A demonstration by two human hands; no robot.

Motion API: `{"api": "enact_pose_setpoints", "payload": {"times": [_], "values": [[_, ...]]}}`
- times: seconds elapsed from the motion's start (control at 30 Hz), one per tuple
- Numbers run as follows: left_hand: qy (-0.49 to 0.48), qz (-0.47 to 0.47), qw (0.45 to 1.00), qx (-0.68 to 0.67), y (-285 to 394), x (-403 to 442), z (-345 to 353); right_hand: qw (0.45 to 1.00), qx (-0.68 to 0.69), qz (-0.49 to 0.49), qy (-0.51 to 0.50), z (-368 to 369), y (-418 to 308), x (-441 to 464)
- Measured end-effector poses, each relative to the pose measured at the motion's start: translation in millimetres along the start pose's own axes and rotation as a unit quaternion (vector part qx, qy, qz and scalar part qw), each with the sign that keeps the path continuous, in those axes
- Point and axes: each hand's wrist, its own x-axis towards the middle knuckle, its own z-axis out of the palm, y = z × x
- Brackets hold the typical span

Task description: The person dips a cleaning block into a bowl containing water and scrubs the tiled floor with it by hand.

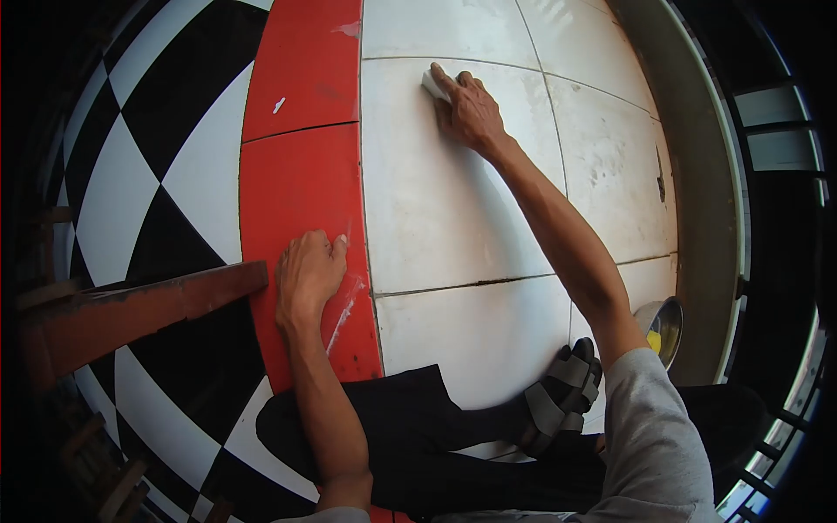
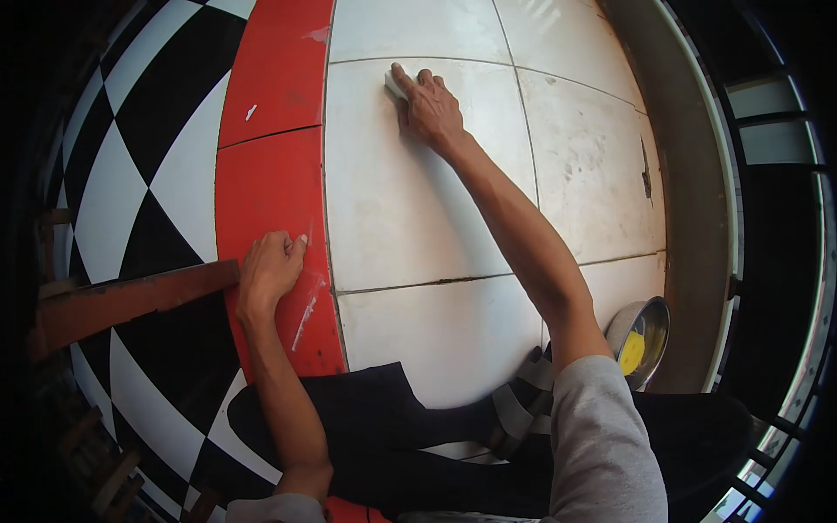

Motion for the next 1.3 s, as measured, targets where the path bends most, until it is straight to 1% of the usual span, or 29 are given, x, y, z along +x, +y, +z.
{"api": "enact_pose_setpoints", "payload": {"times": [0.07, 0.13, 0.17, 0.2, 0.23, 0.27, 0.3, 0.33, 0.4, 0.43, 0.47, 0.5, 0.53, 0.57, 0.6, 0.7, 0.77, 0.83, 0.93, 0.97, 1.0, 1.07, 1.1, 1.2, 1.23, 1.3], "values": [[0.002, -0.002, 1.000, -0.010, 2, -3, -3, 0.991, 0.013, -0.110, -0.072, -3, -44, -63], [-0.004, -0.004, 1.000, -0.015, 3, -9, -7, 0.983, 0.017, -0.141, -0.119, -6, -57, -90], [-0.023, -0.013, 1.000, -0.011, 7, -10, -10, 0.981, 0.032, -0.150, -0.120, -6, -49, -80], [-0.035, -0.021, 0.999, -0.007, 11, -9, -13, 0.986, 0.008, -0.151, -0.076, -1, -38, -58], [-0.035, -0.018, 0.999, -0.002, 10, -9, -10, 0.990, -0.008, -0.136, -0.036, 2, -22, -27], [-0.033, -0.011, 0.999, -0.001, 7, -6, -4, 0.996, -0.044, -0.077, -0.026, 2, -10, 8], [-0.027, -0.004, 1.000, -0.002, 5, -4, -3, 0.998, -0.037, -0.042, 0.036, 12, 9, 39], [-0.021, -0.006, 1.000, 0.000, 4, -3, -4, 0.999, -0.026, 0.012, 0.033, 10, 15, 60], [-0.018, -0.011, 1.000, -0.018, 0, -3, -6, 0.997, -0.023, 0.058, 0.051, 21, 7, 65], [-0.016, -0.011, 1.000, -0.024, -2, -2, -5, 0.998, -0.014, 0.043, 0.040, 19, -5, 50], [0.006, -0.004, 1.000, -0.012, -6, -2, -3, 0.999, -0.006, 0.027, 0.029, 14, -22, 20], [0.027, 0.002, 1.000, 0.001, -10, -1, -2, 1.000, 0.000, -0.012, -0.006, 7, -38, -15], [0.026, -0.004, 1.000, -0.004, -9, -2, -3, 0.998, 0.010, -0.052, -0.044, 1, -55, -54], [0.013, -0.014, 1.000, -0.004, -5, -5, -7, 0.994, 0.020, -0.098, -0.053, 0, -69, -93], [0.001, -0.023, 1.000, -0.003, -2, -7, -13, 0.987, 0.032, -0.144, -0.058, -3, -79, -113], [-0.029, -0.035, 0.999, -0.003, 6, -10, -21, 0.986, 0.035, -0.134, -0.090, -4, -64, -80], [-0.020, -0.024, 1.000, 0.002, 0, -5, -9, 0.997, -0.013, -0.078, -0.014, 12, -37, -3], [-0.003, -0.019, 1.000, 0.004, -1, -1, -8, 0.998, -0.015, 0.009, 0.058, 24, -15, 62], [-0.019, -0.038, 0.999, -0.003, -2, 1, -10, 0.999, 0.007, 0.024, 0.046, 23, -31, 57], [-0.006, -0.027, 1.000, 0.000, -5, 1, -7, 0.999, 0.003, -0.010, 0.034, 22, -39, 31], [0.007, -0.019, 1.000, 0.004, -8, 2, -5, 0.999, 0.025, -0.021, -0.002, 16, -53, -3], [-0.002, -0.034, 0.999, -0.003, -5, -2, -9, 0.997, 0.021, -0.071, -0.033, 8, -74, -77], [-0.009, -0.044, 0.999, -0.006, -4, -3, -11, 0.995, 0.032, -0.079, -0.050, 1, -85, -100], [-0.018, -0.036, 0.999, 0.004, 0, -5, -10, 0.996, 0.034, -0.068, -0.048, 5, -76, -68], [-0.019, -0.031, 0.999, 0.008, 1, -4, -8, 0.998, 0.025, -0.047, -0.034, 8, -69, -34], [-0.002, -0.023, 1.000, 0.003, -1, -2, -5, 0.999, 0.015, -0.001, 0.042, 23, -55, 37]]}}
